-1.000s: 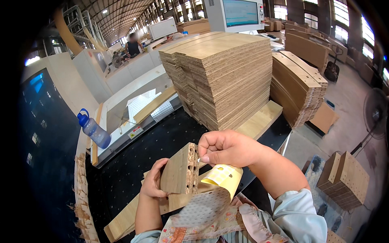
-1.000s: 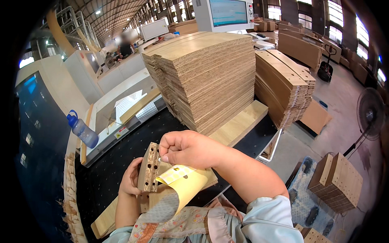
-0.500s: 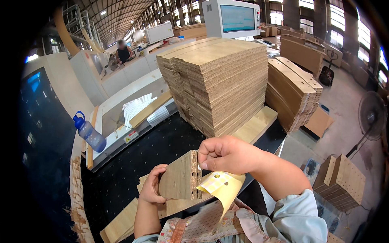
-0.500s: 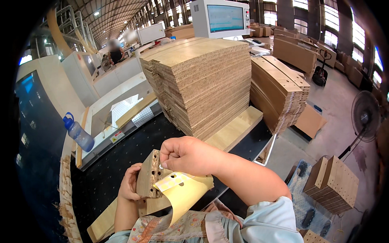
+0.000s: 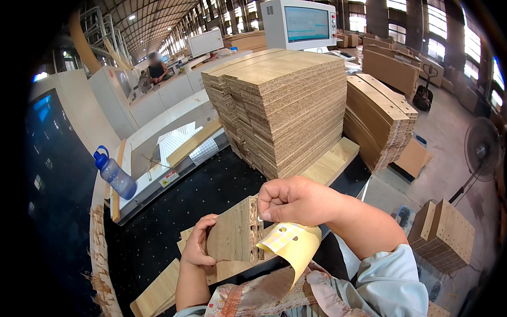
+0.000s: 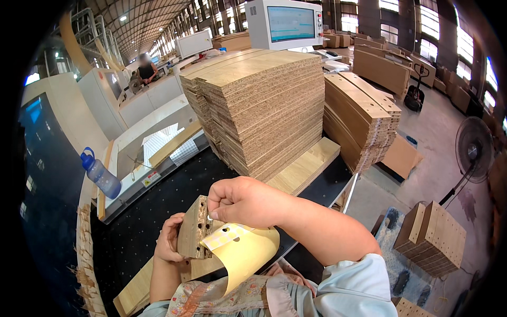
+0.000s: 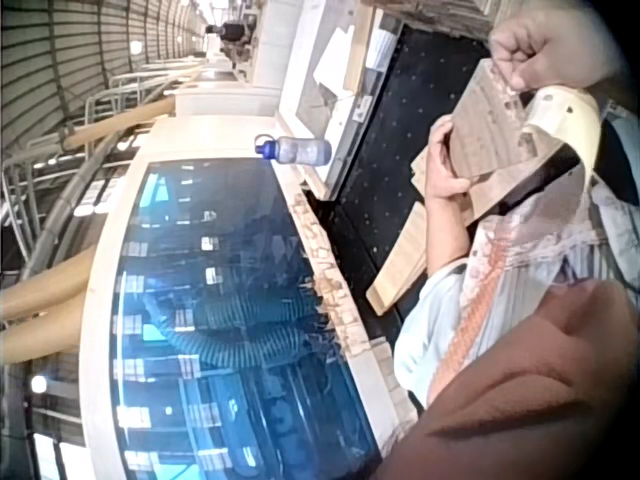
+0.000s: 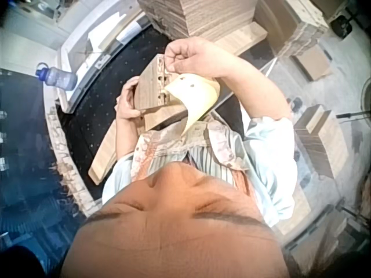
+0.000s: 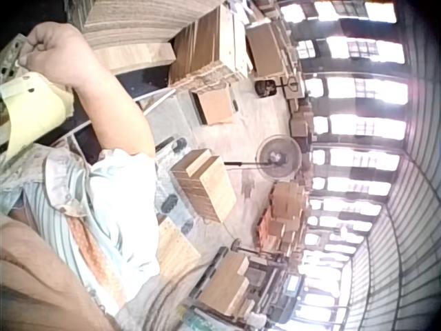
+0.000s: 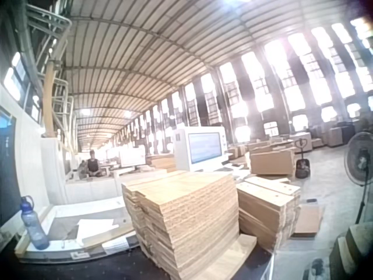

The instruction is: The person applies adhesive labels to the ends of stacked wooden panels, then handles individual panels to check their holes.

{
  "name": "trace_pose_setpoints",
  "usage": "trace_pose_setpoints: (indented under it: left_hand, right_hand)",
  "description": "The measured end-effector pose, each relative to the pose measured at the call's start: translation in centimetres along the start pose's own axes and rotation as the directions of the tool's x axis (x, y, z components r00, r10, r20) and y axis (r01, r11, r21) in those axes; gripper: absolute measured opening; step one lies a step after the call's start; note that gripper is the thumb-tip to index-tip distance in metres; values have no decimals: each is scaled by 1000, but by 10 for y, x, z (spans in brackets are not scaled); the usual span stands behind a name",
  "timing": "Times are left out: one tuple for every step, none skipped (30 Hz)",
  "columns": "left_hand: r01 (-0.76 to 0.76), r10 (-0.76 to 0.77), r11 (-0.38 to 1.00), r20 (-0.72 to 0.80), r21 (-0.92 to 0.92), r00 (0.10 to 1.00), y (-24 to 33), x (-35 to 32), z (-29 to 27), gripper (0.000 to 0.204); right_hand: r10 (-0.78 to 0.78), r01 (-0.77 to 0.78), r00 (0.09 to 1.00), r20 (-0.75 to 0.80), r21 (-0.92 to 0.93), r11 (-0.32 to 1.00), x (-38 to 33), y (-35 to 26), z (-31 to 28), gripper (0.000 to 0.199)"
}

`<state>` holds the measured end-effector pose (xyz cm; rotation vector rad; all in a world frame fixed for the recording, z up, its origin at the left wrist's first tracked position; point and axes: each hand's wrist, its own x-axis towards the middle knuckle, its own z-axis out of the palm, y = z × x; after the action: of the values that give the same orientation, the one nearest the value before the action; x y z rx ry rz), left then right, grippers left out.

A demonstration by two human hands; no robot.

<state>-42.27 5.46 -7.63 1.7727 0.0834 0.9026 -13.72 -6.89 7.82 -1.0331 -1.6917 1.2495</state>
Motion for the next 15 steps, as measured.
trace_pose_setpoints:
  left_hand:
    - [1, -1, 1000, 2, -1, 1000, 0, 0, 0, 94]
    - [-5, 5, 1000, 4, 1, 1000, 0, 0, 0, 94]
    - [-11, 11, 1000, 8, 3, 1000, -1, 0, 1, 94]
    - [-17, 17, 1000, 9, 5, 1000, -1, 0, 1, 94]
    - [-18, 18, 1000, 10, 5, 1000, -1, 0, 1, 94]
    - [-18, 18, 1000, 12, 5, 1000, -2, 0, 0, 94]
    - [-19, 19, 1000, 14, 6, 1000, -2, 0, -1, 94]
    - [-11, 11, 1000, 7, -9, 1000, -2, 0, 0, 94]
    - [-2, 2, 1000, 0, -24, 1000, -2, -1, 1, 93]
    - [6, -6, 999, -4, -37, 1000, -1, -1, 2, 93]
    - [4, -4, 999, -2, -40, 1000, 0, 0, 3, 93]
    - [2, -2, 999, 1, -43, 1000, 1, 1, 4, 92]
    - [-2, 2, 999, 6, -48, 1000, 2, 2, 5, 92]
    - [-6, 6, 999, 7, -53, 1000, 1, 3, 5, 92]
    - [-10, 11, 998, 8, -59, 1000, -2, 4, 4, 92]
  right_hand:
    - [-3, 3, 1000, 1, 10, 1000, 0, 1, 0, 5]
    - [-7, 6, 1000, 1, 20, 1000, 0, 2, 1, 5]
    - [-10, 10, 1000, -5, 7, 1000, 0, 2, 1, 5]
    - [-13, 13, 1000, -9, -6, 1000, 0, 2, 1, 5]
    - [-16, 16, 1000, -13, -20, 1000, 0, 2, 2, 5]
    - [-11, 10, 1000, -24, -22, 1000, 0, 2, 2, 6]
    - [-6, 5, 999, -35, -24, 1000, 0, 3, 3, 7]
    - [-2, 1, 999, -47, -26, 1000, 1, 3, 3, 7]
    - [6, -8, 998, -64, -29, 1000, 1, 3, 3, 8]
    - [11, -14, 997, -82, -31, 999, 2, 4, 4, 10]
    - [17, -21, 995, -101, -33, 999, 2, 5, 4, 11]
    - [50, -45, 995, -86, 65, 997, 4, 8, 5, 13]
    - [82, -70, 994, -70, 161, 984, 4, 14, 5, 14]
    - [112, -95, 992, -52, 255, 962, 5, 21, 6, 16]
    - [114, -93, 993, -37, 362, 927, 6, 31, 6, 17]
